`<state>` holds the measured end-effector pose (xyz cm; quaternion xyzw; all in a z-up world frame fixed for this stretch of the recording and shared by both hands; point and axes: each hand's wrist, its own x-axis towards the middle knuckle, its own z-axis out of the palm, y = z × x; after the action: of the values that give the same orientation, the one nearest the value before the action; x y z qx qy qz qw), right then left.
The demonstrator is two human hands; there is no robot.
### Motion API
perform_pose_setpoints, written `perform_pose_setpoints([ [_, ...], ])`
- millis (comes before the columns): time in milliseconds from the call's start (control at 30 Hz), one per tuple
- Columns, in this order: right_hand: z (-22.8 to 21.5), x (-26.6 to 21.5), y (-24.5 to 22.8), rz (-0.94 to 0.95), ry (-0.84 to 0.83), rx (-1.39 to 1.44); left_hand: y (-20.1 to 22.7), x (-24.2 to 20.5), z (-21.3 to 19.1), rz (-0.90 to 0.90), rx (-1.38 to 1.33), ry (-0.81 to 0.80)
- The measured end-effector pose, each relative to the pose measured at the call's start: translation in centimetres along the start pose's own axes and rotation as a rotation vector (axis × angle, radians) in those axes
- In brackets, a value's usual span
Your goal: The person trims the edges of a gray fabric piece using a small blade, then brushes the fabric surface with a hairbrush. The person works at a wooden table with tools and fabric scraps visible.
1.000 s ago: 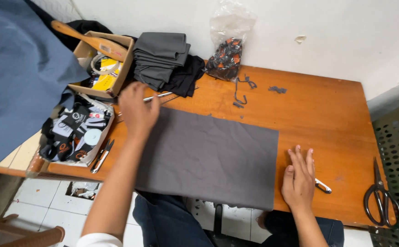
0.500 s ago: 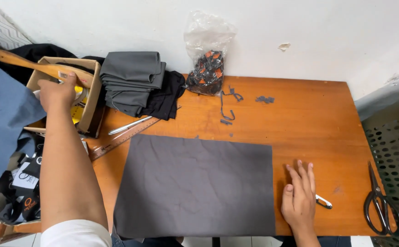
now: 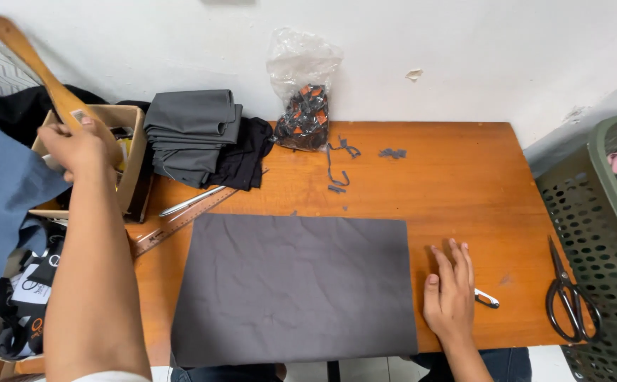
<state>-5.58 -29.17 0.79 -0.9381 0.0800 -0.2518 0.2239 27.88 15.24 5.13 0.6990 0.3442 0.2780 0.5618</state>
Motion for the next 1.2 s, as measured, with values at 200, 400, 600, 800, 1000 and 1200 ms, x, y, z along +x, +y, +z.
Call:
perform_pose_setpoints([
  [200, -0.7, -0.8, -0.7, -0.164, 0.273, 0.034, 5.1, -13.0, -8.3, 0.926, 0.106, -0.304],
  [400, -1.0, -4.4, -3.3, -0.626, 0.261, -0.021, 0.9, -28.3, -15.2, 0.767, 0.536, -1.179],
  [600, -0.8, -2.7, -6.2, -0.853, -0.485, -0.061, -2.7, -30.6, -16.2, 0.502, 0.405, -1.57],
  [800, 0.2, -1.8, -5.7, -0.298, -0.653, -0.124, -7.4, -30.0, -15.1, 0.76, 0.425, -0.757],
  [1000, 0.5, 5.4, -0.7, 0.079, -0.375, -0.385, -9.8, -30.7, -14.6, 0.964, 0.943, -0.579],
  [1200, 0.3, 4.7, -5.2, -0.028, -0.219, -0.283, -10.3, -30.6, -14.5, 1.063, 0.967, -0.52],
])
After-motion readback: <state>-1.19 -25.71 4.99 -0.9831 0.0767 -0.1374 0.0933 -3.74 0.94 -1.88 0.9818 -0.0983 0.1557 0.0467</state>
